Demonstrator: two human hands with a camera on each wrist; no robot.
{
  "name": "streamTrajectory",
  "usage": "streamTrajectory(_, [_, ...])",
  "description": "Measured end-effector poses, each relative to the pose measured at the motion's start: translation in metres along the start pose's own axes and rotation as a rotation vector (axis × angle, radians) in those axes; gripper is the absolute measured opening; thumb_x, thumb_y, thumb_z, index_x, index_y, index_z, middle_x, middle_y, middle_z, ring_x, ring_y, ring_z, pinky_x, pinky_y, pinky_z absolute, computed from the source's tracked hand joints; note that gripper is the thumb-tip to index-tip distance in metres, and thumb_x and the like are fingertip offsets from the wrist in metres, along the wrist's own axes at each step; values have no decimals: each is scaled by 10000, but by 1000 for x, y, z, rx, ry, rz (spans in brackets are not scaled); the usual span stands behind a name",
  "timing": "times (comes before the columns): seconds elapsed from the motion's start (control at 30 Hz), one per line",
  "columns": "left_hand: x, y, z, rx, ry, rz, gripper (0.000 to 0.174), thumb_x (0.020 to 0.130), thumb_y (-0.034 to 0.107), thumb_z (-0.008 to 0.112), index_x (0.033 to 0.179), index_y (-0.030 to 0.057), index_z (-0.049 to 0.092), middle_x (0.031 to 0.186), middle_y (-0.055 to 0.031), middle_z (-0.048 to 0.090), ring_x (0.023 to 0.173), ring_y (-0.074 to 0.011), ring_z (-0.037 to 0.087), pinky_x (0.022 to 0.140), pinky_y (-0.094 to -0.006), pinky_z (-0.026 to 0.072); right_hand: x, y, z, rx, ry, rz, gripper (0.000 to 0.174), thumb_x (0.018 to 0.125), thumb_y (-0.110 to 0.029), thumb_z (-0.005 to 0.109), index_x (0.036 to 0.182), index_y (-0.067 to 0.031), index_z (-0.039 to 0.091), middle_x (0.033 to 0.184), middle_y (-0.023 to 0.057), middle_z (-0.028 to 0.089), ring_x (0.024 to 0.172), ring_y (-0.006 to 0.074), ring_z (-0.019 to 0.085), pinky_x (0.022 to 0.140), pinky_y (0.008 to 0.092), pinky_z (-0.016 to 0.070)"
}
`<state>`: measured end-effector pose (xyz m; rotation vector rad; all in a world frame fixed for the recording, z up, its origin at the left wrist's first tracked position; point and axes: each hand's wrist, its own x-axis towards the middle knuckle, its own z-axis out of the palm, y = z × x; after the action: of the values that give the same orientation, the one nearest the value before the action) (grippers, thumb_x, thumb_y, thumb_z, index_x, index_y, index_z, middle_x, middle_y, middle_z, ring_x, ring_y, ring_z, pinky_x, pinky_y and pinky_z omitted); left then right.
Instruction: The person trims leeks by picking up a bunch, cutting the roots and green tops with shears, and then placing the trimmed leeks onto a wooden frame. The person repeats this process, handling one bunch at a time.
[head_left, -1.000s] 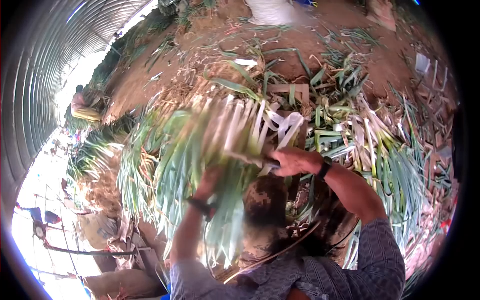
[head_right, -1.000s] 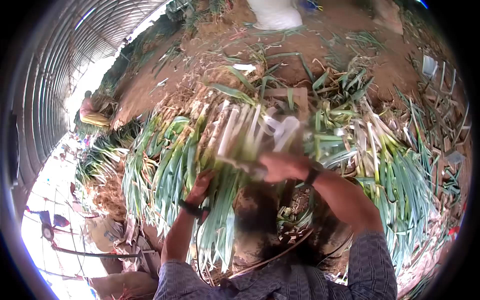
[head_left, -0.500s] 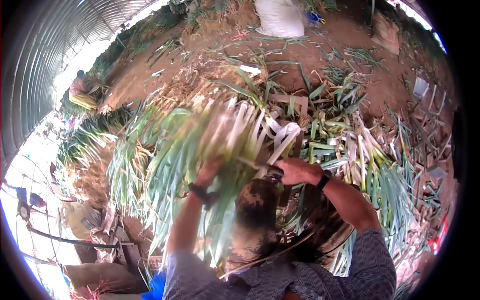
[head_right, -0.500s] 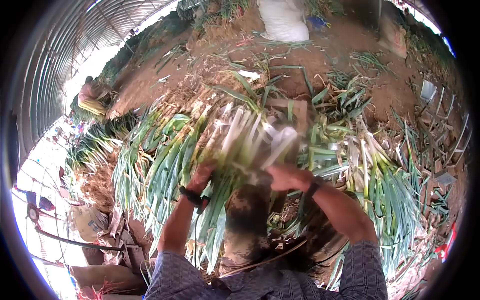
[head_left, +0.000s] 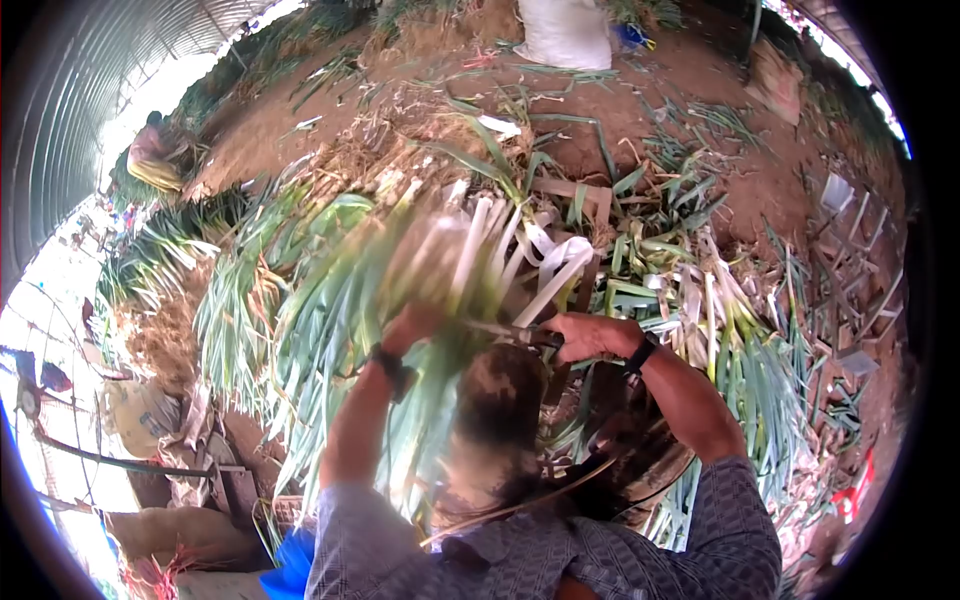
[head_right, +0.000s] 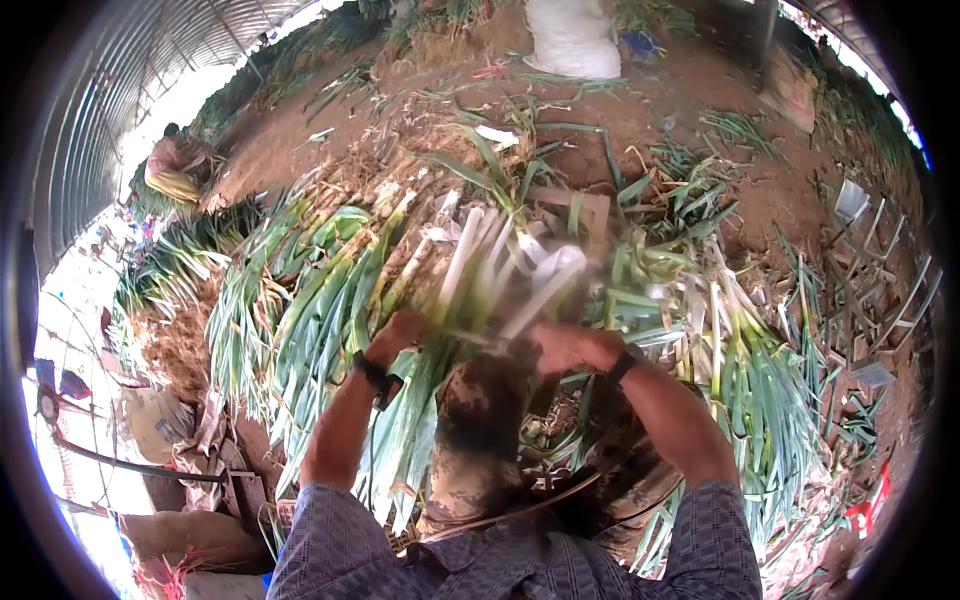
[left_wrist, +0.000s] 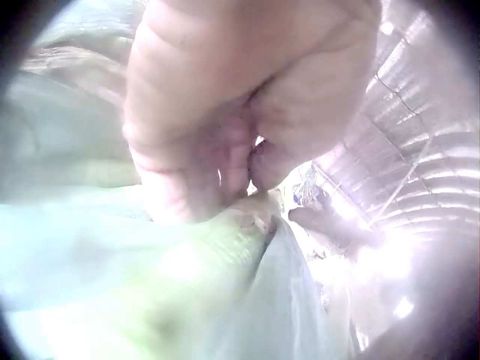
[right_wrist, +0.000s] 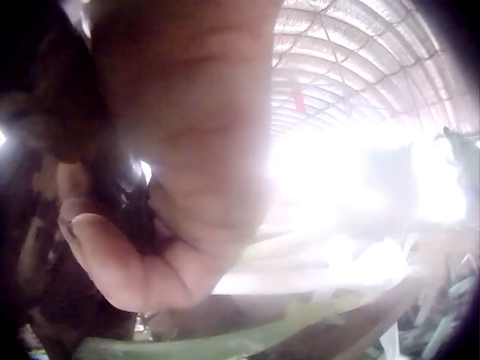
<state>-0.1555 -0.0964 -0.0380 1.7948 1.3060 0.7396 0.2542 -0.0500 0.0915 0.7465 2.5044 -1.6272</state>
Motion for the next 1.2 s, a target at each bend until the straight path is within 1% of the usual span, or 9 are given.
streamTrajectory(0.13, [-18, 18, 0, -567, -53, 56, 376, 918, 169, 606, 1251, -5, 586, 1115, -117, 673, 945, -208, 663, 818, -316, 535, -3, -11, -4, -35, 30, 52, 484, 767, -153, 652, 1217, 9, 572, 831, 126, 627, 760, 178, 583, 713, 330, 477])
streamTrajectory(0.27, [-29, 53, -8, -508, -103, -142, 373, 938, 198, 596, 1251, -4, 595, 1201, -156, 634, 1045, -239, 615, 918, -353, 497, -4, -21, 0, -98, -26, 11, 471, 742, -156, 666, 1188, -22, 592, 876, 159, 659, 801, 223, 617, 747, 368, 490])
streamTrajectory(0.4, [-31, 0, -5, -1044, -216, -193, 507, 901, 203, 676, 1336, 17, 495, 1237, -126, 601, 1144, -229, 593, 857, -341, 546, -3, -18, -4, -122, -11, 77, 489, 715, -161, 676, 1173, -16, 589, 842, 147, 640, 796, 229, 612, 740, 383, 484])
streamTrajectory(0.5, [-33, 21, 13, 116, -150, 60, 515, 891, 205, 704, 1342, 62, 503, 1140, -98, 625, 983, -201, 623, 775, -328, 546, -4, -21, -1, -166, -6, 50, 459, 710, -160, 674, 1131, 1, 587, 790, 127, 600, 766, 227, 589, 717, 388, 470])
streamTrajectory(0.7, [-38, 103, 11, -74, -89, -267, 329, 807, 251, 767, 952, 26, 575, 873, -81, 628, 791, -160, 591, 633, -318, 491, -16, -18, -17, -17, 159, 138, 416, 794, -216, 674, 1116, 24, 566, 824, 135, 581, 770, 215, 565, 698, 401, 450])
streamTrajectory(0.83, [-35, 99, 18, 10, -64, -212, 293, 749, 228, 750, 800, 30, 539, 738, -62, 584, 723, -144, 548, 604, -337, 446, 13, 11, -16, -102, 328, 279, 430, 800, -236, 668, 1113, 41, 567, 871, 198, 626, 836, 282, 627, 729, 420, 478])
streamTrajectory(0.93, [-32, 96, 24, 91, -101, -231, 339, 769, 245, 735, 972, 41, 555, 863, -99, 606, 811, -195, 573, 704, -360, 462, 25, 2, -20, -146, 496, 354, 448, 776, -232, 654, 1108, 57, 568, 879, 256, 650, 830, 395, 646, 750, 459, 500])
streamTrajectory(1.0, [-30, 104, 20, 219, -203, -310, 512, 833, 272, 693, 1292, 77, 577, 1133, -159, 668, 1004, -283, 636, 881, -392, 499, 34, -3, -22, -157, 528, 247, 433, 772, -236, 658, 1082, 53, 567, 861, 252, 648, 819, 390, 648, 738, 462, 493])
streamTrajectory(1.2, [-30, 146, 20, 198, -155, -341, 503, 822, 356, 690, 1244, 98, 600, 1081, -175, 680, 985, -315, 648, 851, -428, 497, 61, -3, -34, -75, 525, 338, 447, 792, -259, 656, 1112, 35, 554, 900, 260, 651, 892, 399, 654, 763, 459, 501])
